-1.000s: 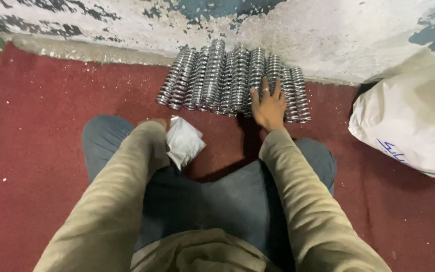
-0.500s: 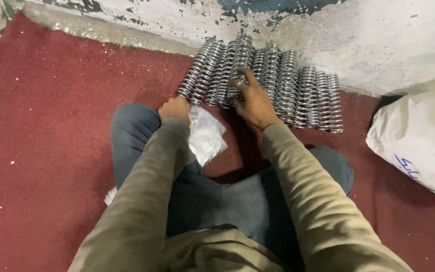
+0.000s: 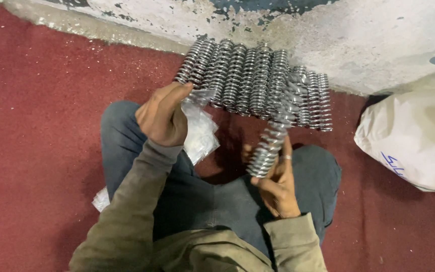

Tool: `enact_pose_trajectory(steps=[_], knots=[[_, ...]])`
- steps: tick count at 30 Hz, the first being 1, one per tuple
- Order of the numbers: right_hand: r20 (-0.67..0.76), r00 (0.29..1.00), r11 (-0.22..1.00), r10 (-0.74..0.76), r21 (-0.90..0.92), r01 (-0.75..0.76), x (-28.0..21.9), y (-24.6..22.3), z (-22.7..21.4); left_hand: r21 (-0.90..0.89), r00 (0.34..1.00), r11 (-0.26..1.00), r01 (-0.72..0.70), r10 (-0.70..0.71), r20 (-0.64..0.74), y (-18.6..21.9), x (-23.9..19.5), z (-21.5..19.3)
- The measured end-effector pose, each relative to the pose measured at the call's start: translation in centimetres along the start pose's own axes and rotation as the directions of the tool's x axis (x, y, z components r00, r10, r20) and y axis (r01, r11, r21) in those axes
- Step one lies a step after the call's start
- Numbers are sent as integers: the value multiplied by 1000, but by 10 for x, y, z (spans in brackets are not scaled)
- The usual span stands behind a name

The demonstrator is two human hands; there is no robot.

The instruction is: The person sits on the floor and places metal springs into individual plastic bags, then places the bagged springs into a growing stack to the side.

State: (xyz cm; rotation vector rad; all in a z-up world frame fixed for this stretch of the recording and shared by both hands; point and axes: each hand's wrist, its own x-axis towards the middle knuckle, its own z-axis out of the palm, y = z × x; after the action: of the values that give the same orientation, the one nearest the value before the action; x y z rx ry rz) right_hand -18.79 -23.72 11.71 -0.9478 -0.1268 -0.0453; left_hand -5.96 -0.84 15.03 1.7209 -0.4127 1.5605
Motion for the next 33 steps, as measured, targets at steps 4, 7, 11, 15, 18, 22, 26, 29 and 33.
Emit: enact_pose_trajectory(steps=[4,7,11,15,18,22,26,29,33], knots=[[0,997,992,75,102,-74,28,7,9,-89,991,988,126,-122,46,20,36,9],[-426,896,992,125,46,-117,49,13,9,-233,941,948,214,-137,308,36,59,-8],[-319,945,823,-70,-554,-126,53,45,-29,-218,466,448,867,-572,675,57,16,-35],[-280,960,639,-4,-739,-213,61,72,-49,-52,188,200,978,-760,623,71,-36,-46],[-346,938,575,7,-766,-287,58,64,-41,83,183,289,954,-777,602,89,-24,-48],[-200,971,747,-131,-664,-36,44,5,-3,-30,350,438,898,-674,651,92,-20,-45],[64,969,606,-237,-770,199,20,-50,37,-34,396,533,846,-583,709,98,-34,-42],[14,981,514,-194,-850,114,-2,-48,28,-22,199,282,959,-614,764,113,-53,-36],[-216,933,563,-288,-827,-17,-18,-35,14,203,-424,-466,861,-438,793,136,-66,-31]])
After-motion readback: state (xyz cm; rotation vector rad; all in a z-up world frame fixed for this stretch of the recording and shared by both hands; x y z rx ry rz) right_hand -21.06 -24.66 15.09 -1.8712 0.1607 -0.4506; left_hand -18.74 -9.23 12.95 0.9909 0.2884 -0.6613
